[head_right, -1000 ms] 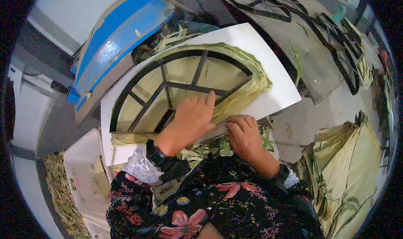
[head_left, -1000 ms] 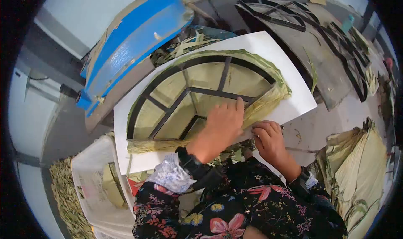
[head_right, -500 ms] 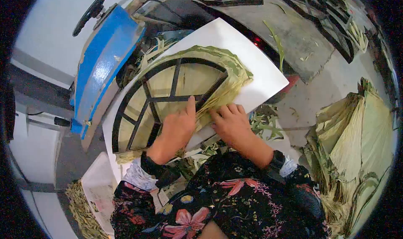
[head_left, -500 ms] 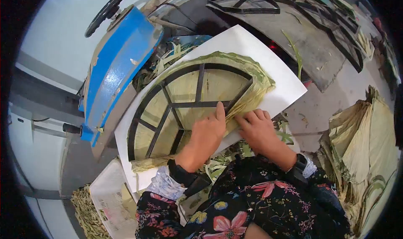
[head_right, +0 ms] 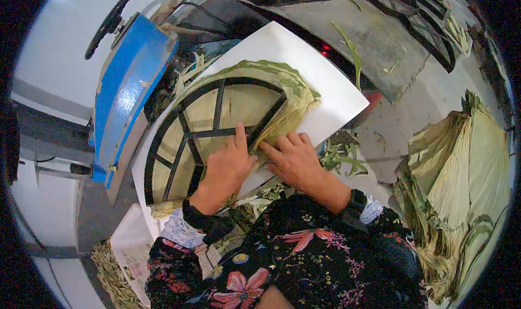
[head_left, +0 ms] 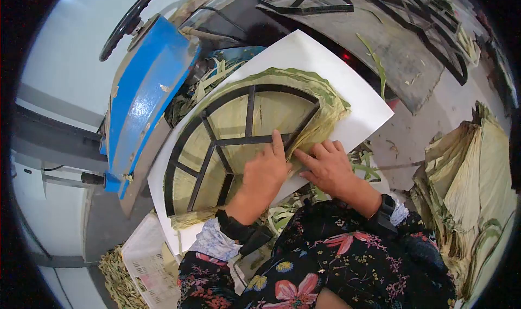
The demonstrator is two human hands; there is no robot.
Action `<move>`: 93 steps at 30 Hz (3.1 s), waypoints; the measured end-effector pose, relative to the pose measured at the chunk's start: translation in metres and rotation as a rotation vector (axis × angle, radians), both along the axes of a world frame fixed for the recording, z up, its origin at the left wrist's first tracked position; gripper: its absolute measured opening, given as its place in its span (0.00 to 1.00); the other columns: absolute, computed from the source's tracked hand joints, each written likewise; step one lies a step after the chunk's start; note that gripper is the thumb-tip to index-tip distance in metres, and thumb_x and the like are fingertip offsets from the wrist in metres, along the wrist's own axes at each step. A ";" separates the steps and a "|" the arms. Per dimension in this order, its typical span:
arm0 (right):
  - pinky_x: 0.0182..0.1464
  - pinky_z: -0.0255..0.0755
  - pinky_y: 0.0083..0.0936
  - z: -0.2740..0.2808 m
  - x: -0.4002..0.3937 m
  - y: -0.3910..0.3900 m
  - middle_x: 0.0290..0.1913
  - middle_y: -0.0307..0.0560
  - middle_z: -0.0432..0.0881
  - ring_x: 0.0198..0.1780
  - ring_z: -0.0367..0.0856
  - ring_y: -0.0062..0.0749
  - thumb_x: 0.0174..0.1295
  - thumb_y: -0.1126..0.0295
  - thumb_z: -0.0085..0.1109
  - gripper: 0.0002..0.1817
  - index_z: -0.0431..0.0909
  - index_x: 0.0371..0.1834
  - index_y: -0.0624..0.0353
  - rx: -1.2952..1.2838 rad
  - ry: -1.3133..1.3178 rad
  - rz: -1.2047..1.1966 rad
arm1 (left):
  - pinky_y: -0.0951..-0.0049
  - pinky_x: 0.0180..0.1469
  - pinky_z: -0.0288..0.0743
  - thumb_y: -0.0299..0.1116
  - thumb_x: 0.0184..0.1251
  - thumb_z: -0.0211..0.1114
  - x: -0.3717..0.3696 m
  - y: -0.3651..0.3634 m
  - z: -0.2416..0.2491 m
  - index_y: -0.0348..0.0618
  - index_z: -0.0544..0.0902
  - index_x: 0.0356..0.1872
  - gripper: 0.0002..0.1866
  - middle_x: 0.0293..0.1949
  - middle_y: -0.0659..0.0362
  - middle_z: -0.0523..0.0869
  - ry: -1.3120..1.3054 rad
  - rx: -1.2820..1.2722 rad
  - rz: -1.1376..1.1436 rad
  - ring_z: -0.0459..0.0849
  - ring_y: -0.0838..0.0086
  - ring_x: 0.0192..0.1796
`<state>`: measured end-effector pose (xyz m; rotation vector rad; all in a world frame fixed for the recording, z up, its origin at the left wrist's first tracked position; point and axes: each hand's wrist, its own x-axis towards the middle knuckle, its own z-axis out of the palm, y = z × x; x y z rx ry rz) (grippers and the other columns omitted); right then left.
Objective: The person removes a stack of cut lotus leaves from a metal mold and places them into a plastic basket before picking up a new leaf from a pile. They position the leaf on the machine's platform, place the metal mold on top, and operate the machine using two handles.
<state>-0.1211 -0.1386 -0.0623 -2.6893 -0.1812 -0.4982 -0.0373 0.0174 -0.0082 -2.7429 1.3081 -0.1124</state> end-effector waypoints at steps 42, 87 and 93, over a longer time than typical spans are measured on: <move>0.36 0.64 0.32 -0.005 0.008 -0.003 0.29 0.40 0.71 0.35 0.72 0.34 0.50 0.61 0.59 0.12 0.80 0.39 0.47 -0.054 -0.065 0.043 | 0.63 0.32 0.76 0.25 0.55 0.56 0.011 -0.001 -0.014 0.26 0.58 0.64 0.33 0.28 0.48 0.79 0.001 -0.048 -0.047 0.80 0.57 0.30; 0.52 0.67 0.41 0.023 0.031 0.110 0.46 0.49 0.76 0.47 0.74 0.44 0.48 0.55 0.64 0.26 0.73 0.46 0.60 -0.039 -0.149 0.588 | 0.73 0.55 0.64 0.42 0.70 0.52 0.078 0.377 0.121 0.33 0.69 0.55 0.22 0.46 0.53 0.75 -0.343 -1.388 0.678 0.73 0.71 0.49; 0.55 0.65 0.42 0.099 0.056 0.169 0.53 0.56 0.72 0.52 0.72 0.52 0.51 0.53 0.63 0.35 0.66 0.59 0.64 0.266 -0.160 0.726 | 0.68 0.63 0.58 0.48 0.73 0.45 0.048 0.394 0.118 0.32 0.66 0.61 0.28 0.56 0.51 0.72 -0.312 -1.385 0.546 0.70 0.65 0.59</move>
